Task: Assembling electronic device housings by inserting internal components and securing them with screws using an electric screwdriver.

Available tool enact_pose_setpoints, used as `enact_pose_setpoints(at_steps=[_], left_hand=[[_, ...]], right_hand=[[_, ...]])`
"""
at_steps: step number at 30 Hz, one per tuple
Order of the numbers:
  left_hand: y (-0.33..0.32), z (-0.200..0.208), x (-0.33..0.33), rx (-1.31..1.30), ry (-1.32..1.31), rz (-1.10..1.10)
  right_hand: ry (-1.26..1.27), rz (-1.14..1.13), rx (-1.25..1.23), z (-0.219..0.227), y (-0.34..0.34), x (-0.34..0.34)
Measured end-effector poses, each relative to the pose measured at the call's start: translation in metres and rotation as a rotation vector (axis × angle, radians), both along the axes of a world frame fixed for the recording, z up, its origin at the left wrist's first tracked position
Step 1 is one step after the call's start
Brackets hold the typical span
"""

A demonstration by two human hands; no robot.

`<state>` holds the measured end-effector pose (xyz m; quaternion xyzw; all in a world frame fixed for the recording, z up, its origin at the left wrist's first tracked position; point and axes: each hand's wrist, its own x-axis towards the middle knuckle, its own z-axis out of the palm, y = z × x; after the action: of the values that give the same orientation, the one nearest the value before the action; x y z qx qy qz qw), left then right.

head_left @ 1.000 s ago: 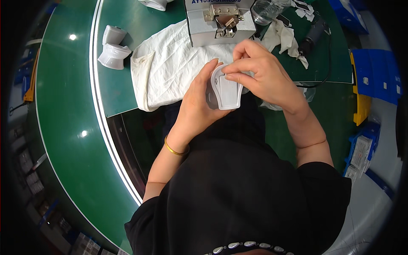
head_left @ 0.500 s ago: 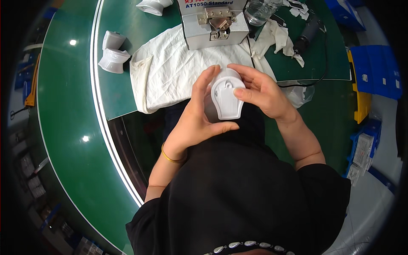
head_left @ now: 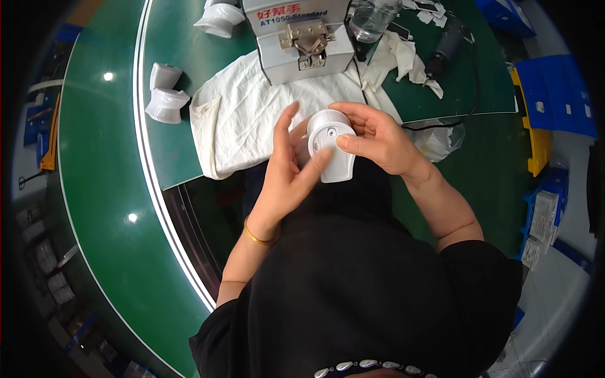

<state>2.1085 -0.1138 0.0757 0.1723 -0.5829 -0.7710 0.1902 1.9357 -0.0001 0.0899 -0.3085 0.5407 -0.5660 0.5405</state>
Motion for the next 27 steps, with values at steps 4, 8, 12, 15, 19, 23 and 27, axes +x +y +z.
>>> enact_pose_setpoints(at_steps=[4,8,12,15,19,23,27], left_hand=[[-0.009,0.011,-0.005,-0.672,-0.005,-0.102],[-0.008,-0.007,-0.009,-0.768,-0.109,0.078],[-0.011,-0.009,-0.011,-0.756,-0.146,0.170],[-0.012,-0.020,-0.015,-0.801,-0.075,0.148],[-0.015,-0.021,-0.014,-0.815,-0.045,0.163],[-0.016,-0.024,-0.012,-0.791,-0.066,0.145],[-0.015,-0.027,-0.010,-0.751,-0.062,0.154]], right_hand=[[-0.133,-0.065,-0.028,0.004,-0.004,-0.011],[0.627,-0.262,0.105,0.005,-0.007,-0.030],[1.787,-0.660,0.111,0.004,-0.009,-0.100],[1.789,-0.566,0.201,-0.022,-0.009,-0.128],[1.478,-0.661,0.104,-0.019,-0.008,-0.133],[1.498,-0.406,-0.036,0.025,0.001,-0.084],[1.453,0.016,-0.187,0.051,0.007,-0.016]])
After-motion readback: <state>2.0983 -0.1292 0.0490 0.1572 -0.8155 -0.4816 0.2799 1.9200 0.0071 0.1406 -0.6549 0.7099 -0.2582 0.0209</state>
